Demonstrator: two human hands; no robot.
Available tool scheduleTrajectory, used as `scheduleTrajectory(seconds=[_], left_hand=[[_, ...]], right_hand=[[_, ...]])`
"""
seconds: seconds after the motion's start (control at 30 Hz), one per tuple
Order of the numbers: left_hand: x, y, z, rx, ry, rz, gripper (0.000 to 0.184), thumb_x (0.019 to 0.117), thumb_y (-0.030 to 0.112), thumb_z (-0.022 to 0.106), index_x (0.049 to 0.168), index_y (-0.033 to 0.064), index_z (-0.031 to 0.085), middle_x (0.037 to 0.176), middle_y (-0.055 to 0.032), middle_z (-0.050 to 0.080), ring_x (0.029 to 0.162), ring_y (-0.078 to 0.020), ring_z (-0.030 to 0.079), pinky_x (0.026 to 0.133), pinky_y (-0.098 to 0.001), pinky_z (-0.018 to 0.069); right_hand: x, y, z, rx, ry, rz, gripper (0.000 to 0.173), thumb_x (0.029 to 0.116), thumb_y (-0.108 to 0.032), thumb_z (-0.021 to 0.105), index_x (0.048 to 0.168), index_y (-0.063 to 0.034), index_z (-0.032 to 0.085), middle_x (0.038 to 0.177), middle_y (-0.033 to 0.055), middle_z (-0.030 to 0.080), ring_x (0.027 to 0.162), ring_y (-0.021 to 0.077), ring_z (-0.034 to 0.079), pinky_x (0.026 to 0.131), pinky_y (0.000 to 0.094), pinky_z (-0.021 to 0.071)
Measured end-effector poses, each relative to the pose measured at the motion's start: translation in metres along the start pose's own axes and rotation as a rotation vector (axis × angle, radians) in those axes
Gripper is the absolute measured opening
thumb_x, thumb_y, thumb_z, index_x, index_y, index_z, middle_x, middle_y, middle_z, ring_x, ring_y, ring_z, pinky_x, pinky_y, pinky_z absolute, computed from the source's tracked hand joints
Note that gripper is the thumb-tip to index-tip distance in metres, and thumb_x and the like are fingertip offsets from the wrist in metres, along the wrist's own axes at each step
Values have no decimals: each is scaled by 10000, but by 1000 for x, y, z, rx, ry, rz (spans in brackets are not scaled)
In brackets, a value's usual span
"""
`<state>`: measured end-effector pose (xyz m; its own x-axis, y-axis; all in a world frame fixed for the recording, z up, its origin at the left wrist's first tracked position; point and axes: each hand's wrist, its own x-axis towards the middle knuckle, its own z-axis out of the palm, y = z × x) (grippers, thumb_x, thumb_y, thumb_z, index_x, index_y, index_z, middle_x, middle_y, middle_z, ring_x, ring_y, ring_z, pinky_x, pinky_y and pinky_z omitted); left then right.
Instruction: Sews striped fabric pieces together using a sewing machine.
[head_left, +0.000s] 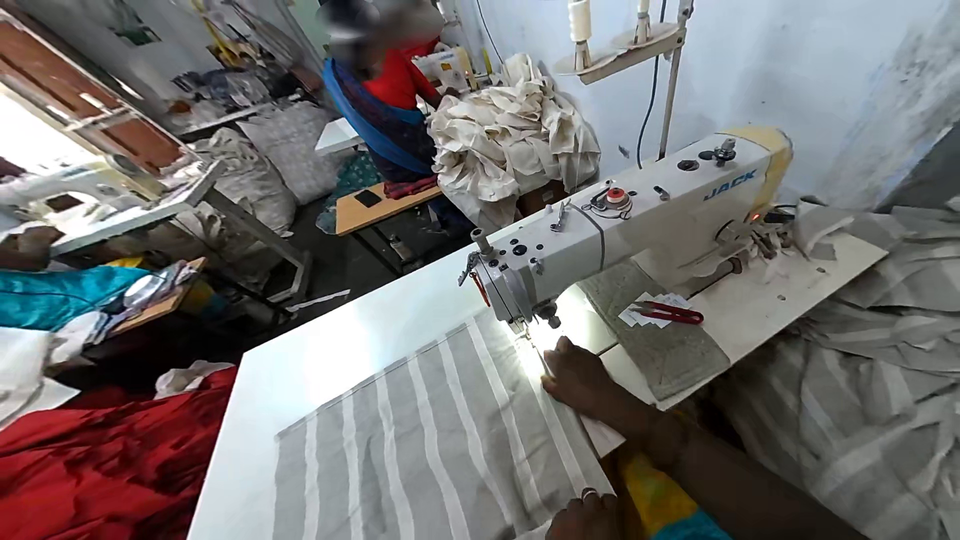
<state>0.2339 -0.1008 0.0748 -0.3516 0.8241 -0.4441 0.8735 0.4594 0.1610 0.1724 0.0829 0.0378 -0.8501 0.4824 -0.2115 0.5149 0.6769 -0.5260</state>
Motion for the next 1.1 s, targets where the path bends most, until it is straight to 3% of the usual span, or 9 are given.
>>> scheduleTrajectory(seconds=[0.07, 0.13, 0.3, 0.53, 0.67, 0.87, 1.1], left_hand=[[3, 4, -6, -27, -113, -57, 314, 1057, 144, 440, 1214, 9, 676, 1051, -222, 728, 977, -415, 722, 787, -567, 575], [7, 0, -3, -74, -99, -117, 313, 1055, 158, 442, 1236, 26, 661, 1015, -222, 733, 960, -425, 726, 781, -587, 574], [19, -4, 3, -111, 4, -192, 328, 1054, 174, 438, 1251, 51, 671, 1009, -200, 737, 950, -402, 731, 776, -564, 579], [35, -1, -7, -143, -28, -263, 373, 1069, 260, 423, 1249, 53, 677, 1102, -185, 733, 1051, -370, 714, 847, -543, 565], [38, -6, 5, -160, 155, -233, 359, 1039, 290, 480, 1152, 47, 719, 1022, -158, 749, 974, -337, 738, 791, -515, 582], [44, -19, 29, -50, 497, -71, 236, 946, 236, 615, 873, 84, 781, 835, -102, 743, 820, -283, 746, 675, -467, 594], [41, -19, 25, 35, 546, -8, 228, 939, 220, 622, 847, 79, 776, 806, -101, 734, 802, -275, 742, 670, -446, 588]], right_hand=[[5, -8, 7, -50, 45, 19, 267, 1013, -187, 550, 1150, -6, 691, 1194, 211, 621, 977, 358, 683, 811, 500, 574], [-5, -8, 10, -42, 40, 16, 279, 1027, -139, 521, 1211, 8, 670, 1218, 219, 608, 1003, 357, 678, 847, 485, 572], [-40, -2, 19, 3, -26, 15, 400, 1041, -106, 450, 1407, -26, 590, 1321, 216, 587, 1158, 357, 634, 969, 476, 533], [-42, 5, 18, 15, -46, -13, 434, 1043, -108, 426, 1448, -82, 579, 1398, 187, 582, 1223, 335, 619, 1007, 467, 516], [-43, 7, 19, 16, -13, -17, 426, 1040, -118, 429, 1426, -96, 608, 1373, 176, 601, 1211, 323, 627, 994, 451, 523], [-42, 6, 21, 45, 4, 11, 421, 1037, -131, 440, 1418, -105, 618, 1354, 162, 613, 1194, 311, 633, 987, 444, 523], [-44, 5, 17, 90, -6, 30, 420, 1035, -119, 450, 1420, -104, 617, 1352, 169, 614, 1205, 320, 627, 995, 459, 518]])
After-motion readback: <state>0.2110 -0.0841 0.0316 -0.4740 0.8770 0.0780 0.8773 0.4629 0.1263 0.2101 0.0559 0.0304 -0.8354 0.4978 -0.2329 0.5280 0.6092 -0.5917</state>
